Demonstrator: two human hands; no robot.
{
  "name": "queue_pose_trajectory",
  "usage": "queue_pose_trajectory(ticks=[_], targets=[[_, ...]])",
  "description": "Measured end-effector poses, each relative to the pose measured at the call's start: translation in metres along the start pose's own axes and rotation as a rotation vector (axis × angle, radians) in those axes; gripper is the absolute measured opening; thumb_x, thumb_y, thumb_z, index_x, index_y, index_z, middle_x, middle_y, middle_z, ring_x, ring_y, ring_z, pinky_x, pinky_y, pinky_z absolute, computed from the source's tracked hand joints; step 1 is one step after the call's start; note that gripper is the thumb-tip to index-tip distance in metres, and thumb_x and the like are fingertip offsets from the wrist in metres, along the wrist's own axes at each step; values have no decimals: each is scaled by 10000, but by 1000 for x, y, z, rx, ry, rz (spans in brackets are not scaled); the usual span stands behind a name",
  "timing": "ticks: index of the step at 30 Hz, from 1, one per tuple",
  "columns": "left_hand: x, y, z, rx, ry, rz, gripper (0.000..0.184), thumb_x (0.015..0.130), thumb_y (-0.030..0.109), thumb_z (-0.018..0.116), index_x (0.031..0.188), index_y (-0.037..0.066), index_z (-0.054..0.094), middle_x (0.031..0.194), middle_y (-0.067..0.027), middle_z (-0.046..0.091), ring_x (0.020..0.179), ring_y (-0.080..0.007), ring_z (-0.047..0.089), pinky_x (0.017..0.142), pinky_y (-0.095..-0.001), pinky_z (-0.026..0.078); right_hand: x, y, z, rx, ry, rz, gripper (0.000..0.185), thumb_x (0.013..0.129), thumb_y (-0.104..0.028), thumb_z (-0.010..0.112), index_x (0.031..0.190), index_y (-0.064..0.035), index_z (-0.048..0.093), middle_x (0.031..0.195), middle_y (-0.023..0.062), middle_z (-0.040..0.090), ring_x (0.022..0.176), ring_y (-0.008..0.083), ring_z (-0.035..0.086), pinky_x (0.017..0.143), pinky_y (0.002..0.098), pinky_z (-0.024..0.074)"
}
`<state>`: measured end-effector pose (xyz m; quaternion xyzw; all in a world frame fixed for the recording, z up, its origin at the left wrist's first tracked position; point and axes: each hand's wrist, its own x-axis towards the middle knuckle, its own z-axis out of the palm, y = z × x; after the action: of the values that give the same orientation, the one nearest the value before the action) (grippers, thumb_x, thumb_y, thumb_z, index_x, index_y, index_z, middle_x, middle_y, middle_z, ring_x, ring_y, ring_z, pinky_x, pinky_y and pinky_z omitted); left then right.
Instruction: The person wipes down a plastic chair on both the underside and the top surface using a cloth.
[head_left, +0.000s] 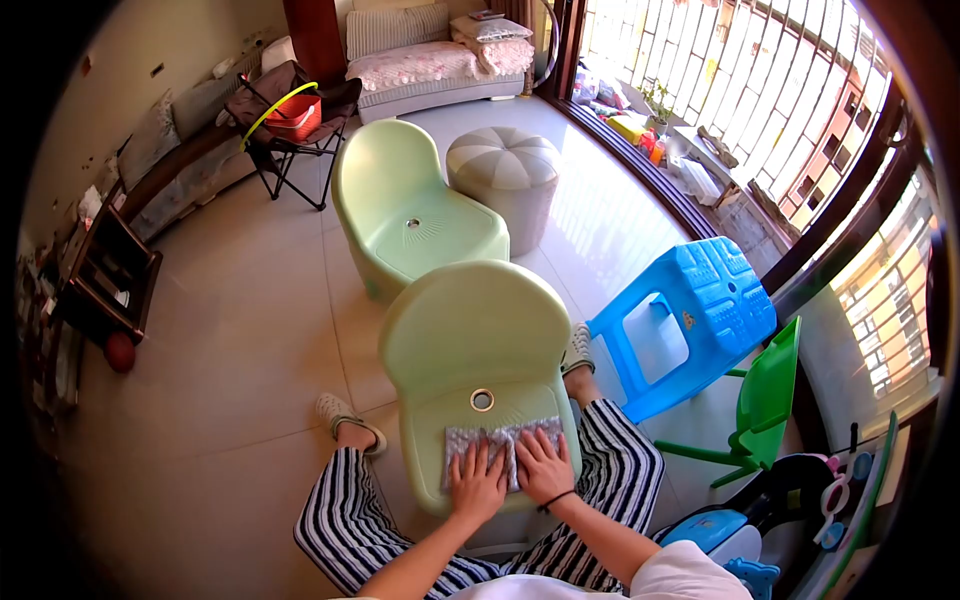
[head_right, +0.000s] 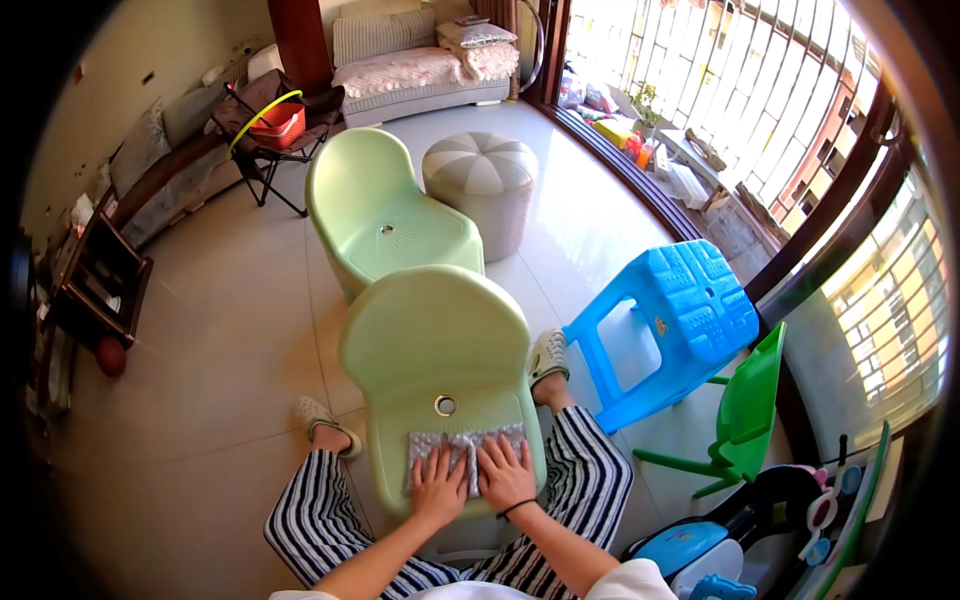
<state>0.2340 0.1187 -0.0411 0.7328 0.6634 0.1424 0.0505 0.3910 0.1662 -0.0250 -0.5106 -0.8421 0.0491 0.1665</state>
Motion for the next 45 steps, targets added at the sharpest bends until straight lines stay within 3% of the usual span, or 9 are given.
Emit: queue_pose_trajectory(ticks=[7,13,21,28,37,41,45], targets=[[89,-22,30,63,175,-117,583,813,347,624,1365,213,491,1465,-125,387,1343,-317,356,1111,-554,204,91,42,25,-85,140,-38,369,868,-250,555,1230,-190,592,1396,68,484,1328,239,404,1113,523,222],[98,-23,38,102,181,-80,565,829,340,597,1375,246,488,1461,-101,401,1350,-314,353,1114,-566,192,93,53,33,-84,78,-104,362,898,-263,531,1253,-213,582,1410,71,471,1342,255,386,1106,542,212],[25,11,25,-46,33,90,504,867,340,541,1366,290,500,1447,-64,430,1342,-300,372,1102,-578,187,-14,24,10,-71,50,122,402,862,-256,555,1256,-182,583,1398,96,483,1341,291,387,1093,561,219],[-51,13,-18,-81,-139,140,515,879,364,543,1379,252,487,1460,-84,410,1356,-291,343,1106,-556,171,-75,-18,-16,-26,-78,89,408,854,-261,559,1250,-166,581,1382,88,497,1340,295,390,1095,599,191],[34,-24,6,14,25,39,519,849,392,576,1345,251,517,1439,-55,429,1336,-283,366,1098,-567,201,32,13,16,-36,64,48,399,853,-249,560,1249,-206,586,1343,63,536,1294,274,448,1099,542,229],[77,-54,15,116,101,-11,524,850,401,576,1350,259,512,1455,-60,409,1344,-287,355,1105,-572,187,84,20,49,-32,100,72,426,872,-239,530,1295,-192,538,1414,65,454,1351,281,359,1111,570,194],[83,-75,8,140,138,-73,545,857,397,575,1376,258,486,1490,-67,363,1375,-288,315,1122,-570,153,105,-3,67,-2,141,46,413,881,-243,525,1289,-185,549,1417,64,454,1353,279,358,1114,568,191]])
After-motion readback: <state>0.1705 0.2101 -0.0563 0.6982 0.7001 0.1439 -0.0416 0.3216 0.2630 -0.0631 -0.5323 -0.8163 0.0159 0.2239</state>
